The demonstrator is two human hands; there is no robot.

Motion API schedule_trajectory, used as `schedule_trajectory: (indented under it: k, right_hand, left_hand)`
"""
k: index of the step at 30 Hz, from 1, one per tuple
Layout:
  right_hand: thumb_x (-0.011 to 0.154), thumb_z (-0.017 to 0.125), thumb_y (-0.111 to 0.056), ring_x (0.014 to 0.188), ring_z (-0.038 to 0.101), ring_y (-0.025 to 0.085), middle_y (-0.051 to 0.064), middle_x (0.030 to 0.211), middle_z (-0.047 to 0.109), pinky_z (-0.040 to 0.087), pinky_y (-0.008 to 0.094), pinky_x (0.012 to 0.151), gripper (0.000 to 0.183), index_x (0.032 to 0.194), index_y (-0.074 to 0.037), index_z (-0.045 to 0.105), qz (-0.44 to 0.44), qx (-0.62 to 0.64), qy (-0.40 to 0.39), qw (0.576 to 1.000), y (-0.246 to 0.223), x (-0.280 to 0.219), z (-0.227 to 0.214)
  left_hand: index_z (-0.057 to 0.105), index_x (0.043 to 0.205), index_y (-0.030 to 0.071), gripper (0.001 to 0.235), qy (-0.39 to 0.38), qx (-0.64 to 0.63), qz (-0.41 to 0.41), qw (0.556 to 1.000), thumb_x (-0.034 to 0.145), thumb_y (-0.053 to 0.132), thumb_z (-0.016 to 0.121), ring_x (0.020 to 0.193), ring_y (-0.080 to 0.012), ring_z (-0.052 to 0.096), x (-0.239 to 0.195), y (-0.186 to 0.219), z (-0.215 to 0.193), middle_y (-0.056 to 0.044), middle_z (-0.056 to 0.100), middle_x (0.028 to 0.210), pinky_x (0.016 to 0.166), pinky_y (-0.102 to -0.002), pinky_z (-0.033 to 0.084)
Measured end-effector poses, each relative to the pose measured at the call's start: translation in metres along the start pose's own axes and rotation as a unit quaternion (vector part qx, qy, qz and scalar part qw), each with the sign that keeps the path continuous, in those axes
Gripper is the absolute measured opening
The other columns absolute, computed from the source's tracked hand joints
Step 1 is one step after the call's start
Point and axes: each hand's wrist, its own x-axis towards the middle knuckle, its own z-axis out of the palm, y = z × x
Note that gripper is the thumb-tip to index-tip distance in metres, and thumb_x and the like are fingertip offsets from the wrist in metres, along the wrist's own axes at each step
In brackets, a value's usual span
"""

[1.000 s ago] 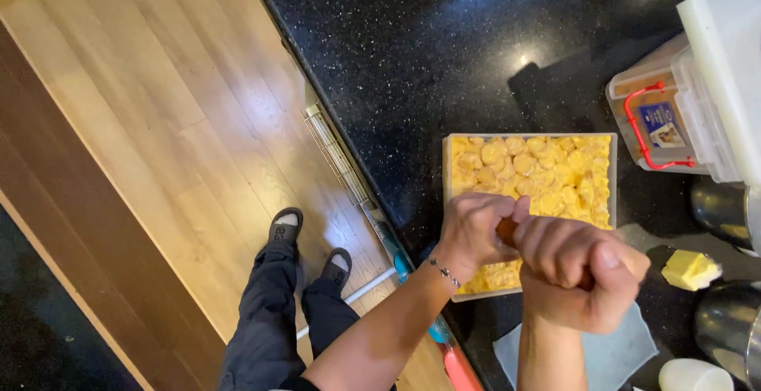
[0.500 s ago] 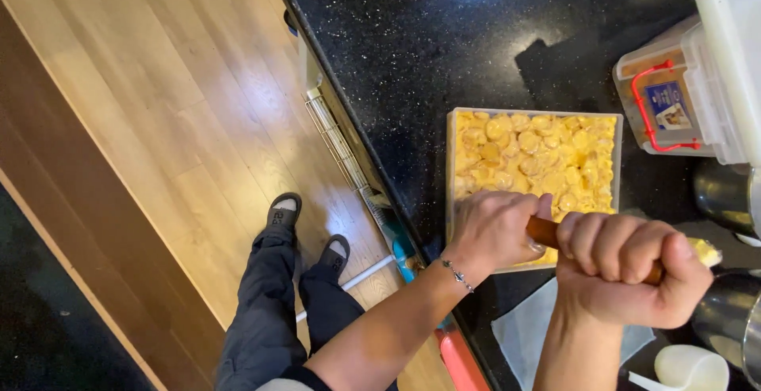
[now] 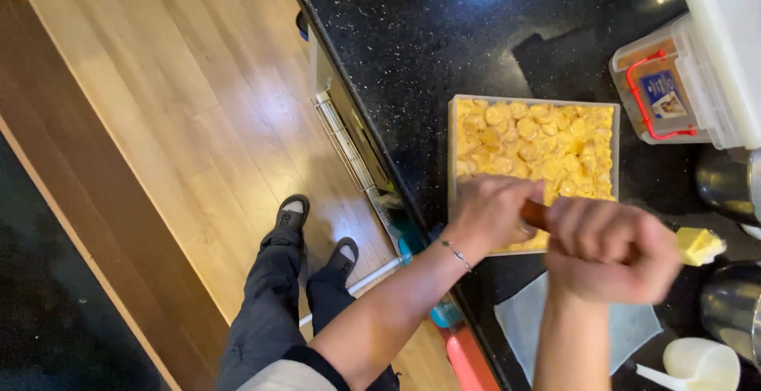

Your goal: Using a rolling pin to flatten and compact a mixture in a rectangular baking tray.

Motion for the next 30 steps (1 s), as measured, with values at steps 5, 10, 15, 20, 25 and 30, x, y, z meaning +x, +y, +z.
schedule_trajectory:
  k: [5,10,15,20,25,30]
  right_hand:
    - [0.107,0.029,-0.051,0.041,0.007,0.014,-0.005,0.049,0.007,0.011,0.036,0.051,0.056,0.06,-0.025,0.013,0.018,-0.099,-0.038,0.994,-0.025,0.026,-0.014]
    - [0.103,0.037,-0.024,0.041,0.007,0.016,-0.001,0.05,0.009,0.007,0.04,0.05,0.048,0.059,-0.013,0.02,0.059,0.27,0.032,0.96,0.011,0.045,-0.004]
    - [0.108,0.036,-0.043,0.04,0.007,0.013,-0.005,0.05,0.008,0.009,0.036,0.049,0.054,0.06,-0.025,0.017,0.041,-0.042,-0.048,0.997,0.015,0.04,0.005]
    - [0.1,0.03,-0.049,0.042,0.004,0.014,-0.007,0.05,0.007,0.01,0.037,0.048,0.05,0.059,-0.026,0.015,0.054,-0.081,-0.053,0.994,-0.029,0.029,0.006]
    - [0.103,0.034,-0.047,0.041,0.008,0.014,-0.006,0.049,0.011,0.011,0.036,0.047,0.051,0.06,-0.026,0.018,0.071,-0.07,0.002,0.995,-0.019,0.017,-0.006]
    - [0.103,0.034,-0.043,0.04,0.004,0.014,-0.006,0.049,0.006,0.007,0.036,0.047,0.052,0.058,-0.025,0.015,0.081,-0.055,-0.017,0.995,-0.005,0.014,0.016]
  left_hand:
    - [0.072,0.097,0.016,0.012,-0.148,0.001,-0.003,0.989,0.099,0.024,0.08,0.056,-0.0244,0.07,0.032,0.022,0.001,0.001,0.069,0.066,0.056,-0.047,0.054]
    - [0.082,0.101,0.018,0.023,-0.152,0.045,-0.106,0.982,0.082,0.03,0.082,0.078,-0.0413,0.081,0.033,-0.009,0.005,-0.009,0.085,0.087,0.061,-0.058,0.059]
    - [0.068,0.076,0.012,0.046,-0.014,0.014,-0.065,0.998,0.109,0.044,0.063,0.057,-0.0396,0.07,0.027,-0.008,0.006,-0.011,0.072,0.066,0.051,-0.055,0.046]
    - [0.074,0.074,0.014,0.047,-0.027,0.015,-0.083,0.996,0.115,0.032,0.061,0.055,-0.0313,0.071,0.031,0.05,-0.016,-0.006,0.071,0.063,0.05,-0.049,0.042]
    - [0.07,0.07,0.01,0.048,-0.055,-0.02,-0.114,0.992,0.112,0.033,0.063,0.05,-0.0365,0.062,0.014,0.044,-0.006,-0.011,0.067,0.06,0.053,-0.052,0.041]
    - [0.071,0.079,0.014,0.03,-0.104,-0.002,-0.139,0.985,0.098,0.037,0.075,0.062,-0.0434,0.068,-0.006,0.02,-0.008,-0.012,0.07,0.068,0.052,-0.055,0.042]
